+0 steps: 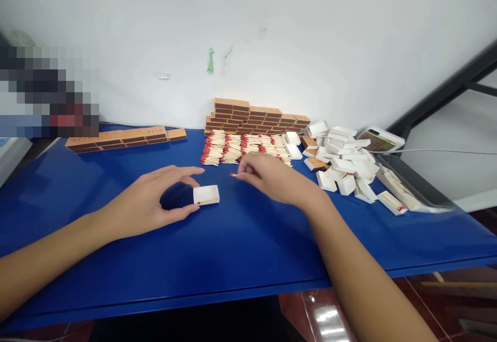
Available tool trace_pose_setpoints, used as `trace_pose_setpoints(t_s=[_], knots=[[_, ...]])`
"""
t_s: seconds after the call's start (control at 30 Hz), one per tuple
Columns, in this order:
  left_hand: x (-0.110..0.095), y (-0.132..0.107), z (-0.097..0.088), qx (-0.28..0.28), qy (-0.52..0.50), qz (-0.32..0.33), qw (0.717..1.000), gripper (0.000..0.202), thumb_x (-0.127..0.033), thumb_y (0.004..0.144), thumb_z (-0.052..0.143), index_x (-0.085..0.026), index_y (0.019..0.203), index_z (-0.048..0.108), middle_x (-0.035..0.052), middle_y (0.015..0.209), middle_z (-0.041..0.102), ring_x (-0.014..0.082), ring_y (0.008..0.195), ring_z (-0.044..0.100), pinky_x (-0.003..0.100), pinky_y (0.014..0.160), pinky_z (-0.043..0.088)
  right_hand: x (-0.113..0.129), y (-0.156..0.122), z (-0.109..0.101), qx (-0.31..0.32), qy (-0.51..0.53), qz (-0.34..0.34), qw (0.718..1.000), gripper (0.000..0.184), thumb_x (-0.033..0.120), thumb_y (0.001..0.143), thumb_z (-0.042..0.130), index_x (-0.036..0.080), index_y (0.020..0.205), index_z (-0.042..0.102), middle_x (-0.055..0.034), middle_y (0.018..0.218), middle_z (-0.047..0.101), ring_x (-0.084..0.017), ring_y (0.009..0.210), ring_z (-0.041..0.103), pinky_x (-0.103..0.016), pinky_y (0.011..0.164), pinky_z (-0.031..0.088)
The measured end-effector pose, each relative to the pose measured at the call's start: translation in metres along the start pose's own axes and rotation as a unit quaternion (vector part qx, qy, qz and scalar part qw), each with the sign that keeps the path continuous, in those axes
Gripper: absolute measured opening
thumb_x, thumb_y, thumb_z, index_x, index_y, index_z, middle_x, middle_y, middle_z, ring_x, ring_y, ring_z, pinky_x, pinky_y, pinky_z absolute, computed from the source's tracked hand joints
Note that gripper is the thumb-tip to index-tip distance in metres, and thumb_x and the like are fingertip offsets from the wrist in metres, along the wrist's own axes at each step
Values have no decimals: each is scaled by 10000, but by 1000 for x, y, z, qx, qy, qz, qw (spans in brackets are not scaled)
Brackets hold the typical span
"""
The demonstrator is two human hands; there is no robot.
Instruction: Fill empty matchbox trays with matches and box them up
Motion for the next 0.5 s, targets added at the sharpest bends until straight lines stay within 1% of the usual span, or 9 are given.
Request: trace_pose_setpoints(t_s=[0.1, 0.2, 0.3, 0.37, 0.43, 0.5], knots=[[-7, 1, 1, -10, 10, 22, 1000, 576, -375, 974, 705, -290, 1519, 537, 28, 1263, 783, 268, 1212, 698, 451, 1089, 557, 40, 0, 12, -1, 25, -57, 998, 177, 348, 1076, 589, 221, 966, 646, -33, 899, 667, -185, 787, 582, -313, 707, 421], [-10, 1, -2, -28, 21, 38, 999, 534, -366, 981, 694, -268, 1486, 552, 41, 1261, 781, 270, 1201, 705, 443, 1070, 563, 62, 0, 29, 17, 18, -78, 997, 123, 275, 1081, 597, 215, 978, 626, -46, 975, 689, -189, 842, 616, -313, 733, 431], [-13, 0, -3, -38, 29, 50, 998, 528, -343, 984, 690, -258, 1485, 544, 41, 1266, 776, 259, 1178, 712, 432, 1063, 564, 67, 1, 41, 29, -6, -72, 997, 114, 253, 1085, 600, 200, 985, 613, -68, 1054, 699, -189, 851, 644, -319, 740, 445], [-13, 0, -3, -36, 30, 52, 998, 532, -332, 985, 686, -254, 1491, 538, 38, 1262, 773, 252, 1161, 714, 429, 1059, 565, 67, 2, 45, 34, -23, -68, 997, 120, 248, 1086, 602, 191, 982, 618, -75, 1073, 698, -193, 863, 654, -325, 749, 454], [-12, 1, -3, -35, 29, 46, 998, 530, -331, 987, 683, -255, 1492, 540, 35, 1246, 775, 250, 1157, 714, 425, 1051, 569, 67, 2, 43, 36, -28, -73, 996, 112, 232, 1080, 603, 193, 980, 637, -75, 1078, 700, -198, 885, 658, -326, 756, 456], [-11, 1, -3, -31, 26, 38, 998, 538, -339, 987, 683, -264, 1500, 540, 31, 1240, 778, 252, 1159, 713, 426, 1049, 570, 63, 0, 31, 27, -18, -83, 996, 117, 242, 1074, 607, 208, 979, 667, -64, 1043, 709, -203, 888, 656, -326, 753, 457]])
Point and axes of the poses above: each hand's wrist, its own y-axis towards the middle knuckle, its own z-axis out of the palm, x = y × z, the point moved 10 cm from there along y, towards the middle knuckle
